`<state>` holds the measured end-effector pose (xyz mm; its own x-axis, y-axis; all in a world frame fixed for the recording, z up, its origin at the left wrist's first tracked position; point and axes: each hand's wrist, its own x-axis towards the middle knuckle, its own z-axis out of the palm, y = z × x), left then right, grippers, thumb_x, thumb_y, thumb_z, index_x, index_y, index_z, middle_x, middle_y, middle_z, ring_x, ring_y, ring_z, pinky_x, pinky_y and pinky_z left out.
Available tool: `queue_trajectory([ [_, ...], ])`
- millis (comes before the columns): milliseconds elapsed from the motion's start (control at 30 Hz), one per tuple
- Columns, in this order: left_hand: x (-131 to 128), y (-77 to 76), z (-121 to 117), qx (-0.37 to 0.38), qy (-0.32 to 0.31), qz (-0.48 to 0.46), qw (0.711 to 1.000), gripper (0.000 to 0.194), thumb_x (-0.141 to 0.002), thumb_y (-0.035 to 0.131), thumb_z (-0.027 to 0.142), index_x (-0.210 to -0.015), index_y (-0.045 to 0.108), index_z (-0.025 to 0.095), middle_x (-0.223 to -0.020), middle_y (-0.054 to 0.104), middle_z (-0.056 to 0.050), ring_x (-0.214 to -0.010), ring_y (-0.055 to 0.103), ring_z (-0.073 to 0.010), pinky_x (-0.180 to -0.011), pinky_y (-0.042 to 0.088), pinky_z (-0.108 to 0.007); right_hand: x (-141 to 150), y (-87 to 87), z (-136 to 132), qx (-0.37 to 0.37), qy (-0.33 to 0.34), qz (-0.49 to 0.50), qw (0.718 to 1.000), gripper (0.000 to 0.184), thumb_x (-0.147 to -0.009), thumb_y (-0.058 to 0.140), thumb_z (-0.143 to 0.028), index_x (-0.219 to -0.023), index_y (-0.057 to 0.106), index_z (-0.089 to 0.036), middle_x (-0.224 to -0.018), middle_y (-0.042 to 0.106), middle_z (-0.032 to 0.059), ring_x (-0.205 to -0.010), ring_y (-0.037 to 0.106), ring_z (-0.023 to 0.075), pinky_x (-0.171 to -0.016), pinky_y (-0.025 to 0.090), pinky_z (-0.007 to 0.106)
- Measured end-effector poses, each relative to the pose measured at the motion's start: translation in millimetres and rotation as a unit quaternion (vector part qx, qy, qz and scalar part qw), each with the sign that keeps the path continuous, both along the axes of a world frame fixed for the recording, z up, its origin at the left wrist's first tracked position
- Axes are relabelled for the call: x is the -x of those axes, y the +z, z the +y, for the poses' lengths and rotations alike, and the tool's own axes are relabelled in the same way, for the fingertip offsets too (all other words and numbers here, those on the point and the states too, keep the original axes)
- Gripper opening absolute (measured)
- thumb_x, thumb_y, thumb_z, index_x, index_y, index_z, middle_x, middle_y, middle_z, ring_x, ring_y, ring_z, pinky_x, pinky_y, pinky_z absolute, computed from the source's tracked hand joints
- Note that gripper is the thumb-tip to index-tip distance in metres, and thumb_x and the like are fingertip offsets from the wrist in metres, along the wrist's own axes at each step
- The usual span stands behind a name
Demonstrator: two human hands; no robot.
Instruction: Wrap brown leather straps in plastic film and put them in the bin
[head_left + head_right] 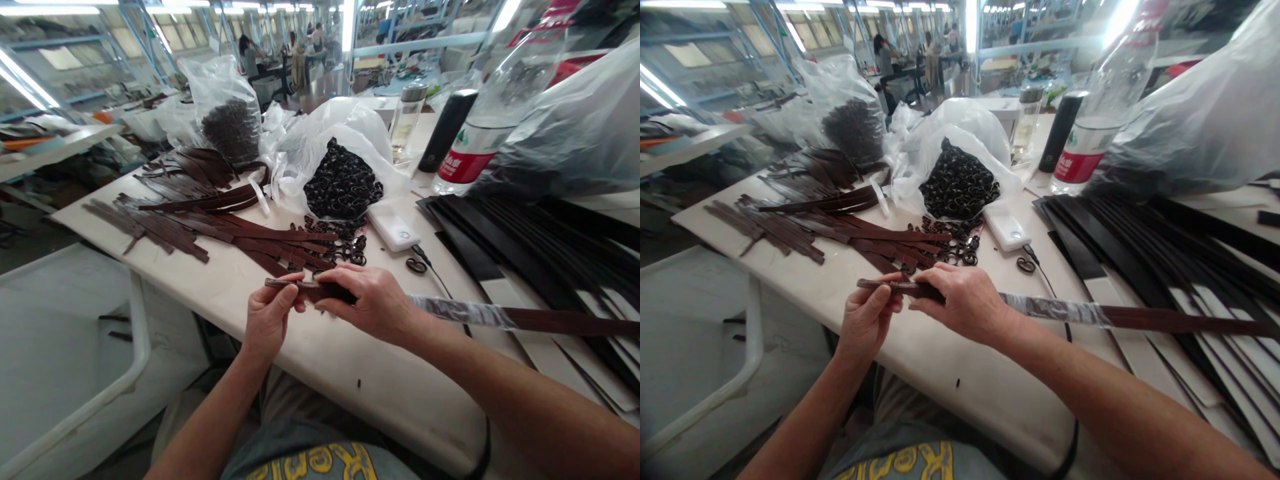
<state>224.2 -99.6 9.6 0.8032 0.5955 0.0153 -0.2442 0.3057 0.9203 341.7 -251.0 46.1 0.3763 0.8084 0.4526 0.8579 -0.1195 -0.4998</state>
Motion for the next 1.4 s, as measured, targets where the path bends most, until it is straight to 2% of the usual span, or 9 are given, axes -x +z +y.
queue_trajectory([
  [200, 5.6, 1.8, 9.2, 0.025, 0.019, -0.006, 1.0, 0.028, -0.066, 0.083, 0.037, -0.086, 0.079, 0.018, -0.059, 0.066, -0.002, -0.049, 0.054, -0.0073, -0.047, 0.044, -0.018, 0.2, -7.8, 0.9, 0.002, 0.011, -0.046, 0.999, 0.025, -0.088, 0.066, -0.038, -0.098, 0.069, -0.016, -0.082, 0.071, 0.0041, -0.07, 0.065, 0.0159, -0.063, 0.043, 0.025],
  [433, 0.8, -9.8, -7.7, -0.021, -0.085, 0.012, 0.996, 0.022, -0.071, 0.081, 0.032, -0.09, 0.079, 0.02, -0.07, 0.068, -0.002, -0.056, 0.055, -0.0083, -0.055, 0.046, -0.021, 6.5, -10.0, 0.5, 0.001, 0.034, -0.006, 0.999, 0.028, -0.096, 0.053, -0.036, -0.084, 0.07, -0.017, -0.074, 0.068, 0.0034, -0.065, 0.061, 0.0126, -0.061, 0.042, 0.022],
  [533, -0.5, -9.5, -3.2, -0.045, -0.057, 0.01, 0.997, 0.021, -0.072, 0.079, 0.032, -0.09, 0.079, 0.02, -0.072, 0.068, -0.003, -0.059, 0.057, -0.0095, -0.058, 0.047, -0.022, 2.8, -6.4, 1.4, 0.021, 0.032, 0.03, 0.999, 0.02, -0.091, 0.062, -0.036, -0.096, 0.071, -0.018, -0.084, 0.072, 0.0037, -0.073, 0.065, 0.0144, -0.066, 0.044, 0.023],
  [633, 1.8, -4.5, 9.9, -0.035, -0.008, 0.0, 0.999, 0.021, -0.07, 0.081, 0.033, -0.087, 0.08, 0.02, -0.072, 0.069, -0.003, -0.055, 0.054, -0.0081, -0.055, 0.046, -0.021, -2.7, -2.4, 2.2, 0.056, 0.015, 0.049, 0.997, 0.03, -0.084, 0.07, -0.038, -0.108, 0.069, -0.02, -0.091, 0.074, 0.0033, -0.079, 0.067, 0.0167, -0.069, 0.045, 0.025],
  [800, 8.7, -2.5, 21.2, -0.014, 0.021, -0.002, 1.0, 0.024, -0.065, 0.084, 0.033, -0.084, 0.08, 0.019, -0.078, 0.071, -0.005, -0.053, 0.054, -0.0071, -0.051, 0.045, -0.02, -3.0, -1.8, 1.8, 0.092, 0.024, 0.046, 0.994, 0.022, -0.085, 0.069, -0.035, -0.099, 0.071, -0.018, -0.083, 0.072, 0.003, -0.073, 0.065, 0.0157, -0.065, 0.043, 0.024],
  [967, 8.5, -14.0, 9.8, 0.014, -0.041, 0.014, 0.999, 0.03, -0.066, 0.083, 0.036, -0.089, 0.079, 0.018, -0.064, 0.066, -0.002, -0.055, 0.055, -0.0091, -0.054, 0.046, -0.022, 3.8, -8.0, 0.2, 0.072, 0.027, 0.017, 0.997, 0.025, -0.095, 0.054, -0.03, -0.079, 0.067, -0.017, -0.068, 0.065, 0.0019, -0.059, 0.056, 0.0123, -0.056, 0.036, 0.022],
  [1133, 4.6, -24.1, -4.1, -0.038, -0.109, 0.03, 0.993, 0.027, -0.069, 0.081, 0.032, -0.094, 0.079, 0.02, -0.078, 0.067, -0.003, -0.059, 0.053, -0.0093, -0.059, 0.046, -0.024, 10.4, -10.1, 3.3, 0.055, 0.066, 0.043, 0.995, 0.022, -0.096, 0.052, -0.026, -0.082, 0.067, -0.018, -0.072, 0.068, 0.0018, -0.065, 0.06, 0.0126, -0.061, 0.039, 0.022],
  [1267, 1.6, -21.1, -0.7, -0.029, -0.093, 0.028, 0.995, 0.027, -0.071, 0.08, 0.033, -0.093, 0.078, 0.018, -0.084, 0.07, -0.005, -0.069, 0.059, -0.0127, -0.066, 0.051, -0.025, 3.1, -3.2, 4.9, 0.12, 0.036, 0.078, 0.989, 0.019, -0.089, 0.063, -0.035, -0.093, 0.07, -0.018, -0.081, 0.071, 0.0039, -0.072, 0.063, 0.0157, -0.064, 0.041, 0.024],
  [1400, 0.9, -5.2, 25.4, 0.045, -0.001, 0.001, 0.999, 0.028, -0.068, 0.082, 0.034, -0.09, 0.077, 0.018, -0.081, 0.073, -0.004, -0.068, 0.064, -0.0106, -0.065, 0.054, -0.02, -19.1, 6.4, -0.8, 0.199, 0.037, 0.171, 0.964, 0.041, -0.078, 0.074, -0.041, -0.112, 0.066, -0.019, -0.083, 0.072, 0.0019, -0.07, 0.064, 0.016, -0.06, 0.044, 0.024],
])
